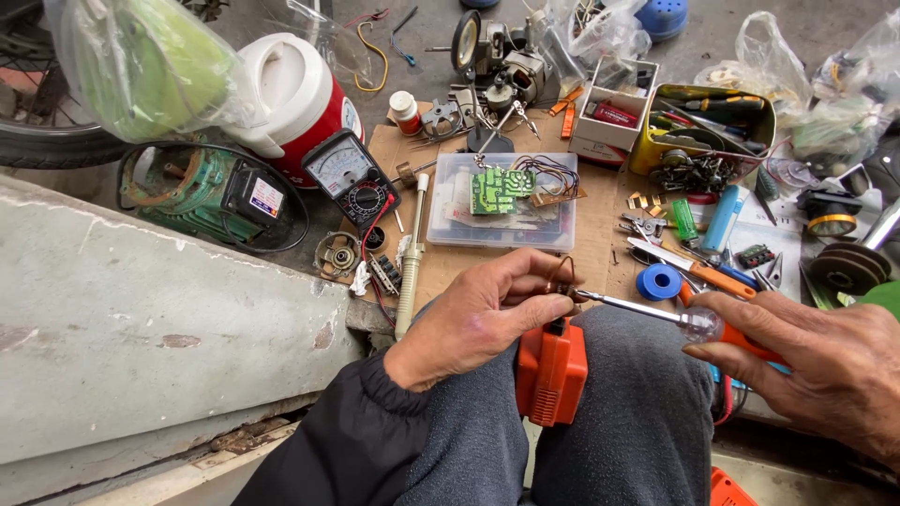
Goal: Repairing an electronic device by stripping wires, twisting them together, and securing them with a screwdriver and pliers.
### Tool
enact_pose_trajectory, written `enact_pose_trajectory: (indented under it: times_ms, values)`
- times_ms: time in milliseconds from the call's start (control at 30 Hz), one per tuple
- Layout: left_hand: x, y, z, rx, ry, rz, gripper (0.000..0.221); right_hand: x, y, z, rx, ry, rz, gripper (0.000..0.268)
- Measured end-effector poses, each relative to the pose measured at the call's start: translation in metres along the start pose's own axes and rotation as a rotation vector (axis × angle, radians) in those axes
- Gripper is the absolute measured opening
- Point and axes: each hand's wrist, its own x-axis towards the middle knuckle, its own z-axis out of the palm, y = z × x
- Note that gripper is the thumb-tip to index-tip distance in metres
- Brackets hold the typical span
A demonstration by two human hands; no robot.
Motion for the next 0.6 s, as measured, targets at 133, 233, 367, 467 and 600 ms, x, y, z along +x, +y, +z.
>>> enact_pose_trajectory:
  times_ms: [133, 233, 367, 467, 600]
  values:
    - [0.008, -0.011, -0.018, -0.054, -0.116, 0.015, 0.060, -0.014, 0.005, 0.013, -0.076, -0.092, 0.100, 0.060]
    - [0.021, -0.018, -0.030, -0.242, -0.195, -0.044, 0.059, -0.021, -0.006, 0.010, 0.012, -0.017, 0.107, 0.050]
    - [0.039, -0.023, -0.036, -0.306, -0.258, -0.028, 0.048, -0.038, -0.022, 0.010, 0.203, 0.009, 0.314, 0.046]
    - [0.053, -0.039, -0.043, -0.332, -0.345, 0.006, 0.046, -0.062, -0.029, 0.019, 0.395, 0.069, 0.603, 0.044]
    - [0.063, -0.037, -0.047, -0.291, -0.531, 0.000, 0.048, -0.112, -0.015, 0.052, 0.738, 0.187, 0.867, 0.041]
